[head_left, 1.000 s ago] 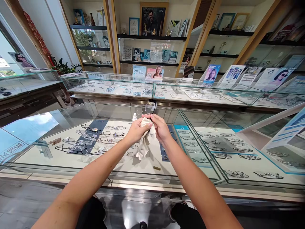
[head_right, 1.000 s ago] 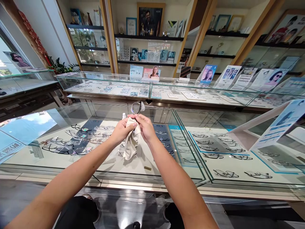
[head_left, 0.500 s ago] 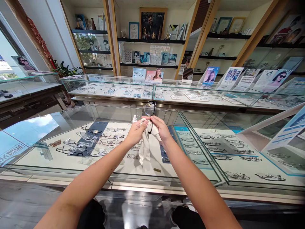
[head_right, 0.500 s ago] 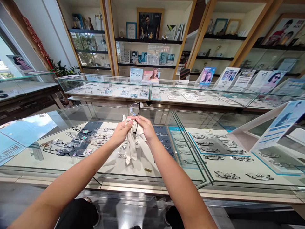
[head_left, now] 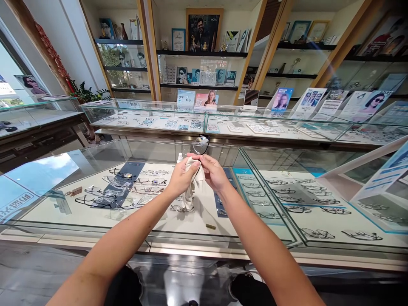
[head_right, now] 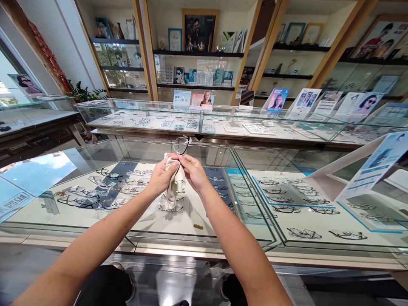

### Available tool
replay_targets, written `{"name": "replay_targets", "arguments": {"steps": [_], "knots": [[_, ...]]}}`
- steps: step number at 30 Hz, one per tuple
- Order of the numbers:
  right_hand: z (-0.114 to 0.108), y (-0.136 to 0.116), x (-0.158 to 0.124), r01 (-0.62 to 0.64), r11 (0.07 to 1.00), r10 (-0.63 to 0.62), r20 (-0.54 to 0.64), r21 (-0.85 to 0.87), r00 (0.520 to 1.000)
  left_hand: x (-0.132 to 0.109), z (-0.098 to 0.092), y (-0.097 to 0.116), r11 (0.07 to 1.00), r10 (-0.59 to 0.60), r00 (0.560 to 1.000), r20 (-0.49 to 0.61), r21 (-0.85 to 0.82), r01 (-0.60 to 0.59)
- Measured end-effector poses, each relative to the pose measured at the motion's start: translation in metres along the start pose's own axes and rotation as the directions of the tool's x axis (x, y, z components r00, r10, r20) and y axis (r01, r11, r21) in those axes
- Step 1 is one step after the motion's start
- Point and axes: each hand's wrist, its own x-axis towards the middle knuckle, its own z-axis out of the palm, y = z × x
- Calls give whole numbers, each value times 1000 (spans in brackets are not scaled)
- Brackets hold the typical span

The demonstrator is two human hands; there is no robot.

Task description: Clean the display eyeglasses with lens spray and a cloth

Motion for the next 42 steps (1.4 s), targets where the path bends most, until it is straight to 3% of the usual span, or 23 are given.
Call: {"name": "replay_targets", "arguments": {"steps": [6, 10, 16, 25, 36, 42], "knots": [[-3, 0, 4, 25, 1000, -25, -39, 13, 999, 4, 0, 2, 1000, -5, 1000, 24, 25, 5], [-9, -4, 7, 75, 997, -74, -73, 6, 995, 8, -5, 0, 1000, -26, 999, -19, 9, 26], [-15, -9, 5, 73, 981, -71, 18, -180, 997, 15, -17, 1, 998, -58, 992, -114, -25, 55], [-24, 2, 8, 42, 950, 9, 162, -310, 987, 16, -19, 9, 990, -92, 995, -28, -106, 88], [-22, 0, 9, 51, 956, -17, 119, -290, 993, 20, -25, 17, 931, -228, 974, -7, -296, 216], [-21, 0, 8, 34, 952, -3, 101, -304, 995, 19, -24, 18, 929, -231, 972, 50, -285, 236]]}}
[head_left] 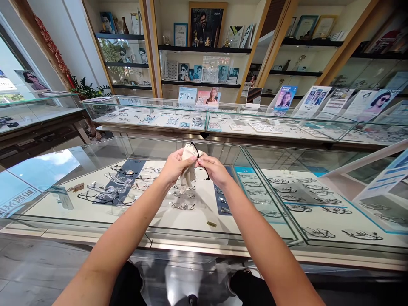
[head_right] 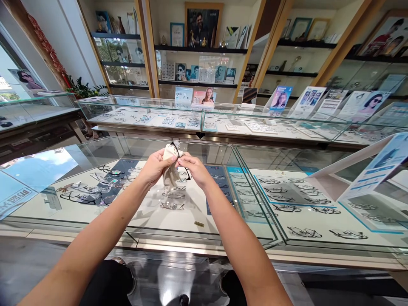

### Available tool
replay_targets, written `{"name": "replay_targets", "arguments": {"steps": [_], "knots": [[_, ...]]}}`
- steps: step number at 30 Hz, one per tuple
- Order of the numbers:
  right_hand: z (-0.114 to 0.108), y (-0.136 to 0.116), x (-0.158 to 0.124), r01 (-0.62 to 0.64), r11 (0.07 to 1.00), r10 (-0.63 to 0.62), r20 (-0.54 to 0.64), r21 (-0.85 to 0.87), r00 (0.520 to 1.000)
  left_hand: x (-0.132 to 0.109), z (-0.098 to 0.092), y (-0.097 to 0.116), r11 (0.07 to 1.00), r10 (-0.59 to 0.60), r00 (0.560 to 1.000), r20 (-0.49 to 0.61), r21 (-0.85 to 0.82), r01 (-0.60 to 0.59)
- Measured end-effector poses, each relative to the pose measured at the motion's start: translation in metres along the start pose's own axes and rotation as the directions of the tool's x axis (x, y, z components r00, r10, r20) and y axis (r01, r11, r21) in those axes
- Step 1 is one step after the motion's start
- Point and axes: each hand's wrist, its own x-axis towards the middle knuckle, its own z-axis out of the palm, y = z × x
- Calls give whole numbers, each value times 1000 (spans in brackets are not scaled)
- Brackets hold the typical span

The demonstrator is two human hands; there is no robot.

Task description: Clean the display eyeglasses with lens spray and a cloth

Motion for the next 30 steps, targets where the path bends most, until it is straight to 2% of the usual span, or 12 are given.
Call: {"name": "replay_targets", "arguments": {"steps": [13, 21, 26, 30], "knots": [[-5, 2, 0, 7, 996, 7, 165, -85, 986, 2, -5, 0, 998, 62, 995, -72, -18, -64], [1, 1, -2, 9, 999, -7, 72, -31, 997, 5, -4, -1, 991, 97, 995, -36, -88, -99], [1, 0, -2, -11, 1000, 12, 33, -7, 999, 6, -8, 0, 996, 5, 999, 45, -91, -1], [-1, 3, -1, 19, 999, -18, 29, -33, 999, 6, -10, 0, 997, -63, 995, 74, -49, 67]]}}
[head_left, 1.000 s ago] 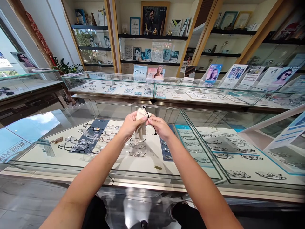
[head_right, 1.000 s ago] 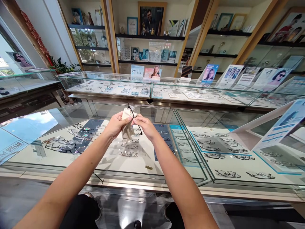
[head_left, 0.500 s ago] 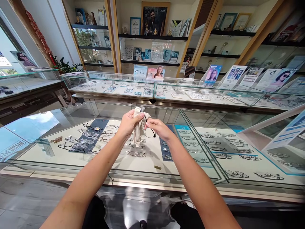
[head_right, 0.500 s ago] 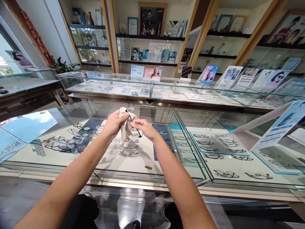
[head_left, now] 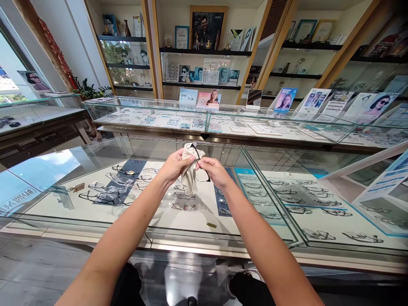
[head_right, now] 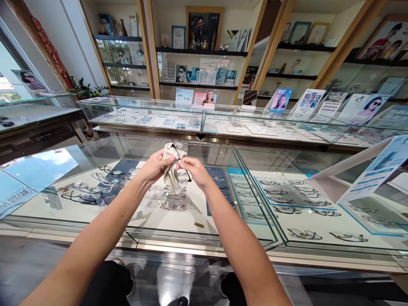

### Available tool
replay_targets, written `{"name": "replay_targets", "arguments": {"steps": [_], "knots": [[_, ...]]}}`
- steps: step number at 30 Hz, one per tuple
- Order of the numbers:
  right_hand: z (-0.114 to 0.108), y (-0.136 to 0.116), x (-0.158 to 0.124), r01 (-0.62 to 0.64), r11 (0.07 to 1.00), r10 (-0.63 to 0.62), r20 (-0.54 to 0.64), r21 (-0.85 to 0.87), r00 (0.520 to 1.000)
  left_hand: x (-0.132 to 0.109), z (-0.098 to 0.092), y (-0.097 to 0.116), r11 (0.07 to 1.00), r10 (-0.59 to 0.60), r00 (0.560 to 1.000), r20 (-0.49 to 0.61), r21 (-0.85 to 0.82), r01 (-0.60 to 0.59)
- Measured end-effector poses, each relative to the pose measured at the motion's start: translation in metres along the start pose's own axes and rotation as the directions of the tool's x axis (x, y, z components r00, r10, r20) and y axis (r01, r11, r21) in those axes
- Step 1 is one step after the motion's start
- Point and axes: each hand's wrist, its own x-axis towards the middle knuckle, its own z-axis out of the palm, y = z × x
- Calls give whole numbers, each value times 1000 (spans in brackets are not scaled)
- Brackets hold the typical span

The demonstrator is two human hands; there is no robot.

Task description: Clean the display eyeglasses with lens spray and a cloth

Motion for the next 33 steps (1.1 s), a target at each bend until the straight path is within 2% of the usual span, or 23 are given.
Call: {"name": "replay_targets", "arguments": {"steps": [6, 13, 21, 26, 30, 33], "knots": [[-2, 6, 2, 1, 999, 1, 34, -43, 999, -3, 5, -1, 996, 44, 999, 12, 80, -45], [0, 1, 1, 42, 992, -32, 87, -123, 996, -3, 10, -4, 982, 155, 981, -117, 124, -140], [7, -3, -1, 69, 986, -49, 132, -151, 990, -1, 5, -5, 952, 282, 939, -196, 181, -248], [5, -3, -2, 84, 994, -83, 22, -68, 996, 4, 3, -9, 938, 325, 913, -246, 204, -279], [3, -7, -1, 63, 996, -56, -100, 70, 993, 7, 4, -10, 937, 349, 877, -331, 128, -325], [-1, -7, 2, 86, 985, -54, -206, 147, 977, 6, 4, -11, 967, 253, 923, -291, 88, -238]]}}
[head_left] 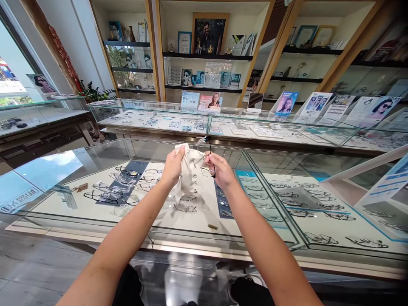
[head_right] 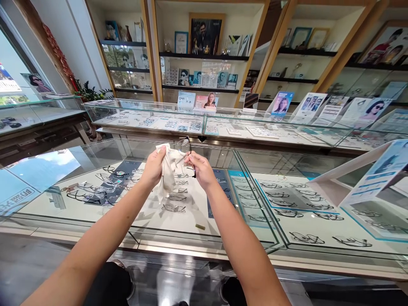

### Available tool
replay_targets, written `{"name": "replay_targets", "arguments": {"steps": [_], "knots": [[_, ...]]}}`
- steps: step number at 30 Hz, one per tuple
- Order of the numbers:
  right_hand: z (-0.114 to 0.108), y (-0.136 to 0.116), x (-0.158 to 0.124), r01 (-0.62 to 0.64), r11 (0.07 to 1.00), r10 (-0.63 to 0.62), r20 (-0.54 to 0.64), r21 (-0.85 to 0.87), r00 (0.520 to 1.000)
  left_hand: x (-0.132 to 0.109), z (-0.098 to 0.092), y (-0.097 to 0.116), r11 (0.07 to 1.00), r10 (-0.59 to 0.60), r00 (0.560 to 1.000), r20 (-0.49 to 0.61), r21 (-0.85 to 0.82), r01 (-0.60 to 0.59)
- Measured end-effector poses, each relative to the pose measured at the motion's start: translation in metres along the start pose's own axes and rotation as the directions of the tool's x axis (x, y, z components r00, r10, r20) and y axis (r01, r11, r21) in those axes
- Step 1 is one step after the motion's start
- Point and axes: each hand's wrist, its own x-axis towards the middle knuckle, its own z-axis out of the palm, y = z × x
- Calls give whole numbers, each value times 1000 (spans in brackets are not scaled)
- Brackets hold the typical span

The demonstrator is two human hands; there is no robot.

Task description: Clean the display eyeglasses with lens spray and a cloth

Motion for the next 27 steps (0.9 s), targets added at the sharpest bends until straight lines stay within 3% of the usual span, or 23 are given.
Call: {"name": "replay_targets", "arguments": {"steps": [2, 5, 7, 9, 12, 15, 19, 23, 27], "knots": [[-4, 2, 4, 27, 999, -25, -68, 26, 997, -3, 0, -2, 994, -87, 991, 103, 77, 79], [-11, 9, 10, 62, 998, -60, -155, 7, 986, -10, 3, -7, 948, -204, 932, 299, 297, 112], [-16, 13, 13, 71, 997, -75, -200, -26, 977, -14, 4, -11, 897, -210, 886, 414, 442, 6], [-20, 16, 15, 72, 996, -80, -239, -42, 968, -15, 5, -15, 833, -109, 885, 453, 527, -167], [-24, 18, 17, 77, 996, -88, -291, -48, 953, -11, 1, -18, 740, 129, 930, 344, 591, -321], [-25, 19, 17, 75, 995, -93, -304, -73, 948, -3, -6, -16, 744, 251, 956, 155, 601, -293], [-25, 21, 17, 64, 993, -88, -279, -94, 956, 5, -14, -15, 798, 278, 960, 46, 544, -257], [-24, 21, 16, 60, 993, -84, -254, -101, 963, 8, -16, -18, 866, 221, 974, 36, 452, -214], [-22, 19, 15, 49, 991, -70, -176, -121, 982, 9, -16, -18, 874, 245, 967, 63, 418, -249]]}}
